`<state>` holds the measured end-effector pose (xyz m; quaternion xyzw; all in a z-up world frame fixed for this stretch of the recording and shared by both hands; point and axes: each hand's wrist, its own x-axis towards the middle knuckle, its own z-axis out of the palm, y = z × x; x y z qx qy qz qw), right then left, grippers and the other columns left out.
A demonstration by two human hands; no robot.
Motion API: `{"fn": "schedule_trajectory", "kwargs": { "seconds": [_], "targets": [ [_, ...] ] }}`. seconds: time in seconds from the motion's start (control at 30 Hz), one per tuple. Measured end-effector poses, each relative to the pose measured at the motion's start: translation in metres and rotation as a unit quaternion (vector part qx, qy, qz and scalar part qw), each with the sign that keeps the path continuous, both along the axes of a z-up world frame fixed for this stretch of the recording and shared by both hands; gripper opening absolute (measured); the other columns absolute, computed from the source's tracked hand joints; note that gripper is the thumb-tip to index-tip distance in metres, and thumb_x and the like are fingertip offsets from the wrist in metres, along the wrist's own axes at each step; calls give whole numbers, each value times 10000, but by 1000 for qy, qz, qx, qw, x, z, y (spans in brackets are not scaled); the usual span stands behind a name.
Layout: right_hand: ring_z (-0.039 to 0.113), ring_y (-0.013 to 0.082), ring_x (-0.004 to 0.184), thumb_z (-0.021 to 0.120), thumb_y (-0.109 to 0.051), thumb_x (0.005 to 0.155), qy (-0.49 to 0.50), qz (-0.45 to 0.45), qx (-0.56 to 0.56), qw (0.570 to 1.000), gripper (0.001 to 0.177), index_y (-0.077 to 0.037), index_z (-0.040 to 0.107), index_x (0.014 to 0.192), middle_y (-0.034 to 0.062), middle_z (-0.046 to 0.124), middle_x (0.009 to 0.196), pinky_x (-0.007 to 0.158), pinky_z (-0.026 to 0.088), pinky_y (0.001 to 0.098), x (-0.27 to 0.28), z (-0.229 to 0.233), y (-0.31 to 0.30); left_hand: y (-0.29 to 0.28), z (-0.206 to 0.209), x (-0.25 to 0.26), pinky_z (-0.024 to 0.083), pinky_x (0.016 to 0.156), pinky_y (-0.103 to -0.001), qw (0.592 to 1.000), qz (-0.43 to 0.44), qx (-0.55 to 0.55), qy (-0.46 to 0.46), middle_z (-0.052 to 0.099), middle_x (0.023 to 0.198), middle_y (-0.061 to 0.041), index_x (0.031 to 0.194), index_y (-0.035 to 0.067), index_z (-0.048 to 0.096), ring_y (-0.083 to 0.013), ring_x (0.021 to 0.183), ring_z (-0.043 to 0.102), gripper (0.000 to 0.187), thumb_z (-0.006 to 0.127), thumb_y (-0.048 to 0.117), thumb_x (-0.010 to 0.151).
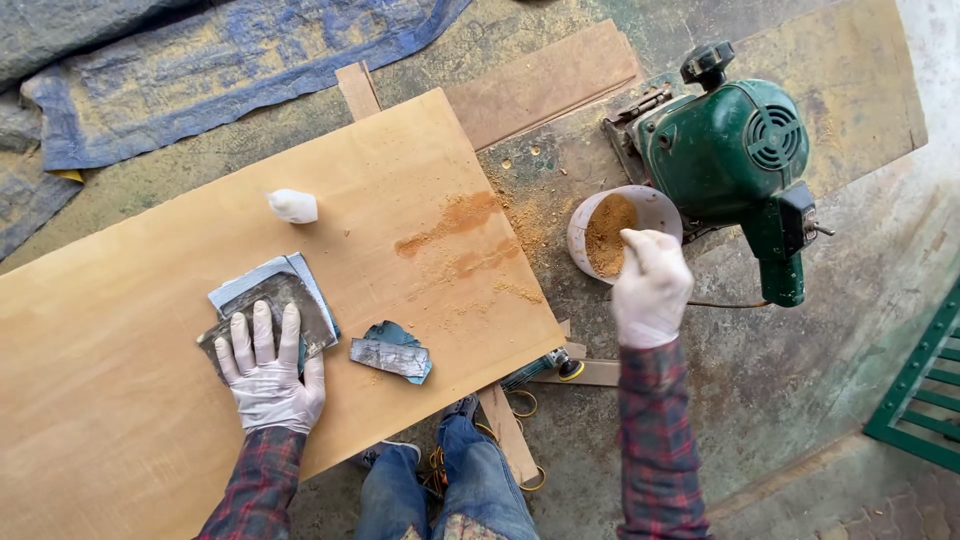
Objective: The person sands a large wooden board by hand, holding the board steady with one gloved hand while rubbing a sanding block across its surface with the other. They reposition the board, sweep accumulated sawdust aside with the block, and continue sanding along the board's length and edges.
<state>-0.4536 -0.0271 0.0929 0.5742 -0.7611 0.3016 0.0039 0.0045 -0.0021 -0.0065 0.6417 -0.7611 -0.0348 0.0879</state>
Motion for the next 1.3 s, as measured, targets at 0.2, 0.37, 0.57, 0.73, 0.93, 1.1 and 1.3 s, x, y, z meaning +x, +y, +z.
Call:
{"fn": "schedule_trajectory", "kwargs": {
  "seconds": [0.2, 0.37, 0.57, 0.73, 0.93, 1.1, 1.3],
  "targets": [
    [746, 253, 872, 724, -20, 888, -181, 110, 51, 976, 188, -44, 757, 1071, 134, 756, 975, 810, 581, 327, -18, 19, -17, -2, 0, 2, 136, 1284, -614, 1000, -1, 7, -3, 328, 1687, -148, 1573, 196, 447, -400, 1559, 251, 726, 627, 343, 885],
    [671, 355, 1058, 567, 26, 925, 3, 147, 245, 958, 325, -40, 651, 1233, 172, 688, 1130, 896, 543, 418, 44, -53, -52, -2, 2, -1, 141, 1290, -612, 1000, -6, -8, -12, 329, 1687, -146, 1576, 188, 441, -401, 1564, 257, 705, 614, 334, 909],
    [554, 379, 1179, 560, 73, 764, 49, 243, 92, 964, 611, -76, 621, 1354, 190, 604, 1350, 983, 465, 459, 39, -110, -103, -3, 4, -1, 144, 1275, -612, 1000, -5, 1, -10, 329, 1678, -157, 1568, 188, 436, -405, 1550, 256, 715, 617, 344, 894],
    [573, 348, 1146, 617, 52, 798, -16, 313, 107, 944, 486, -145, 736, 1226, 106, 648, 1264, 985, 465, 452, 21, -121, -91, -3, 3, 0, 138, 1287, -610, 1000, -4, 4, -8, 318, 1692, -150, 1581, 195, 434, -401, 1566, 249, 708, 623, 350, 917],
    [608, 312, 1164, 667, 33, 845, -105, 303, 130, 938, 359, -74, 713, 1184, 111, 677, 1211, 1018, 496, 403, 8, -121, -44, -2, 3, -1, 127, 1281, -612, 1000, -1, 9, -3, 319, 1691, -148, 1576, 203, 437, -398, 1568, 235, 723, 633, 353, 897],
    [567, 391, 1156, 744, -3, 763, -127, 305, 72, 941, 493, 30, 689, 1252, 224, 640, 1263, 973, 471, 446, 22, -93, -42, -2, 2, 0, 124, 1280, -610, 1000, -2, 1, -3, 317, 1689, -146, 1571, 205, 437, -398, 1566, 233, 723, 646, 352, 894],
    [673, 276, 1052, 764, -16, 822, -179, 257, 102, 944, 253, -81, 780, 1066, 110, 736, 1077, 885, 545, 353, 15, -122, -34, -1, 2, 0, 116, 1280, -613, 1000, -2, 10, -4, 312, 1693, -154, 1578, 198, 436, -400, 1566, 230, 736, 643, 351, 888]
  ]
}}
